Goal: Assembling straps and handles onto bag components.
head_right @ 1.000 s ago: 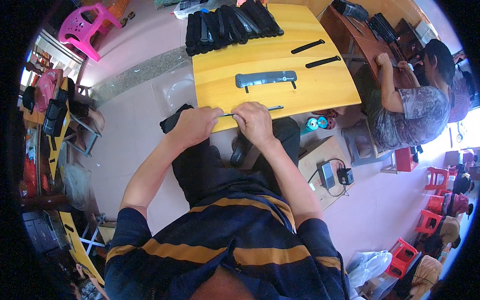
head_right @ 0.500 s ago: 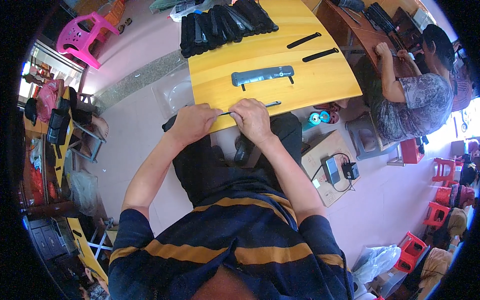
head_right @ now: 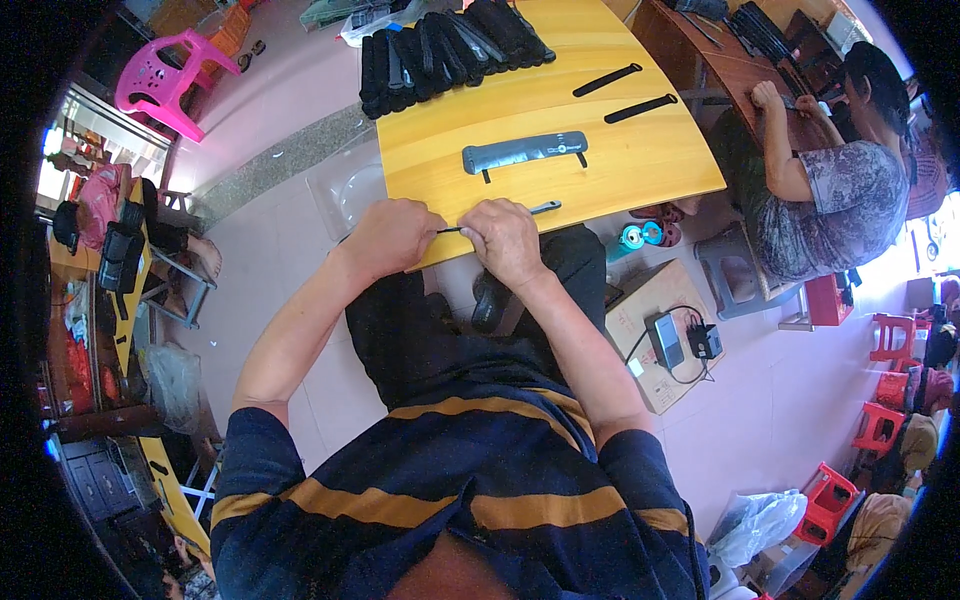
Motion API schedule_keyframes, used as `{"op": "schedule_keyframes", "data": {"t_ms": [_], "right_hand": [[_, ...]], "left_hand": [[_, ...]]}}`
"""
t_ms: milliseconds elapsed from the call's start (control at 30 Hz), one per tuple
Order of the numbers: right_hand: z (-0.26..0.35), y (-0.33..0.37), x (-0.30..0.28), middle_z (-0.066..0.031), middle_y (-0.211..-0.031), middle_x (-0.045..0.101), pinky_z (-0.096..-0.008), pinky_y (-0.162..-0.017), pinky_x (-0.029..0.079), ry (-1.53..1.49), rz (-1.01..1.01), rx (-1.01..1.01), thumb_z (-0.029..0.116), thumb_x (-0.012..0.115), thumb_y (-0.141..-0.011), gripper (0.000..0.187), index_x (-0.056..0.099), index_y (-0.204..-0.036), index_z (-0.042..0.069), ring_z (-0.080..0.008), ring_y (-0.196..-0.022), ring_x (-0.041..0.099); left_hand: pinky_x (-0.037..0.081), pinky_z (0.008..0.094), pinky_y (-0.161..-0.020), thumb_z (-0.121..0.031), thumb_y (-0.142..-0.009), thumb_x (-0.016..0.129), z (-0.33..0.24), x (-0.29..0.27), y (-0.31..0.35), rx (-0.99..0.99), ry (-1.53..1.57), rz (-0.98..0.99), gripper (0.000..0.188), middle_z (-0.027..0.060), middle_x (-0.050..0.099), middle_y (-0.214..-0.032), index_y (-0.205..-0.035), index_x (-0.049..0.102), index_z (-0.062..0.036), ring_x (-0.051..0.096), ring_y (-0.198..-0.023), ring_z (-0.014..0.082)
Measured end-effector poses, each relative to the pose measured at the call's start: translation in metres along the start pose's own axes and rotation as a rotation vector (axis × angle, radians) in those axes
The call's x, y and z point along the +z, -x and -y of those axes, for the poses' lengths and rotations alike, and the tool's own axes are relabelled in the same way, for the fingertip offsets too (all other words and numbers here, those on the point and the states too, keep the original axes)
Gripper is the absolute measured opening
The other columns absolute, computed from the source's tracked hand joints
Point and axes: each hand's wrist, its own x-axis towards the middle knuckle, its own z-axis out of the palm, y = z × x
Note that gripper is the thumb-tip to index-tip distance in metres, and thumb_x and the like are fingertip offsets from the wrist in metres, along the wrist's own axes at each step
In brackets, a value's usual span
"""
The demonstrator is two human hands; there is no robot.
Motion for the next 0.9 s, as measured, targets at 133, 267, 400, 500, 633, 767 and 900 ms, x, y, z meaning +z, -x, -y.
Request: {"op": "schedule_keyframes", "data": {"t_ms": [133, 267, 400, 500, 633, 767, 900], "right_hand": [[-0.002, -0.001, -0.002, -0.0074, -0.083, 0.067, -0.0432, -0.075, 0.05, 0.0, 0.013, 0.003, 0.013, 0.075, -0.079, 0.01, 0.07, -0.086, 0.009, -0.0302, -0.084, 0.065], [0.0, -0.004, -0.006, -0.0084, -0.086, 0.07, -0.0414, -0.077, 0.053, 0.0, 0.066, 0.027, 0.013, 0.075, -0.081, 0.008, 0.073, -0.087, 0.008, -0.0306, -0.085, 0.067], [0.0, -0.003, -0.005, -0.0084, -0.086, 0.07, -0.0413, -0.077, 0.053, 0.01, 0.07, 0.029, 0.013, 0.075, -0.081, 0.008, 0.073, -0.087, 0.008, -0.0305, -0.085, 0.067], [-0.002, -0.003, -0.004, -0.0082, -0.086, 0.069, -0.0413, -0.077, 0.053, 0.004, 0.059, 0.016, 0.014, 0.075, -0.082, 0.008, 0.073, -0.087, 0.009, -0.0303, -0.085, 0.067], [-0.003, -0.003, -0.004, -0.0081, -0.085, 0.069, -0.0411, -0.077, 0.053, 0.02, 0.073, 0.012, 0.014, 0.075, -0.081, 0.008, 0.073, -0.087, 0.009, -0.0301, -0.085, 0.067], [-0.002, -0.004, -0.004, -0.008, -0.085, 0.069, -0.0413, -0.076, 0.053, 0.011, 0.063, 0.008, 0.014, 0.075, -0.081, 0.008, 0.073, -0.086, 0.009, -0.0301, -0.084, 0.067], [-0.006, -0.004, -0.003, -0.008, -0.085, 0.069, -0.0414, -0.076, 0.053, 0.004, 0.062, 0.007, 0.014, 0.076, -0.081, 0.008, 0.073, -0.086, 0.009, -0.03, -0.084, 0.067]], "left_hand": [[0.057, 0.0484, -0.07, -0.016, -0.086, 0.058, 0.008, 0.004, 0.001, -0.001, 0.003, 0.019, 0.022, 0.0134, 0.072, -0.083, -0.096, 0.077, -0.0142, 0.07, -0.083, 0.035], [0.057, 0.0483, -0.071, -0.017, -0.087, 0.058, 0.01, 0.003, 0.005, -0.02, -0.007, 0.02, 0.022, 0.0132, 0.072, -0.084, -0.098, 0.078, -0.0145, 0.07, -0.083, 0.035], [0.057, 0.0481, -0.07, -0.017, -0.087, 0.059, 0.012, 0.003, 0.008, -0.022, -0.025, 0.038, 0.023, 0.0122, 0.072, -0.084, -0.1, 0.078, -0.0156, 0.07, -0.083, 0.0347], [0.057, 0.0481, -0.07, -0.017, -0.087, 0.06, 0.012, 0.002, 0.011, -0.014, -0.044, 0.026, 0.022, 0.0118, 0.072, -0.085, -0.1, 0.078, -0.016, 0.071, -0.083, 0.0344], [0.057, 0.0479, -0.069, -0.017, -0.088, 0.059, 0.008, -0.003, 0.012, -0.028, -0.037, 0.017, 0.02, 0.0123, 0.071, -0.084, -0.098, 0.077, -0.015, 0.071, -0.084, 0.034], [0.057, 0.0485, -0.069, -0.017, -0.089, 0.059, 0.015, -0.001, 0.013, -0.026, -0.065, 0.034, 0.019, 0.013, 0.071, -0.084, -0.096, 0.076, -0.0144, 0.071, -0.083, 0.0342], [0.056, 0.0489, -0.07, -0.017, -0.09, 0.058, 0.019, 0.001, 0.014, -0.029, -0.058, 0.023, 0.02, 0.0129, 0.071, -0.084, -0.096, 0.077, -0.0146, 0.071, -0.083, 0.0345]]}}
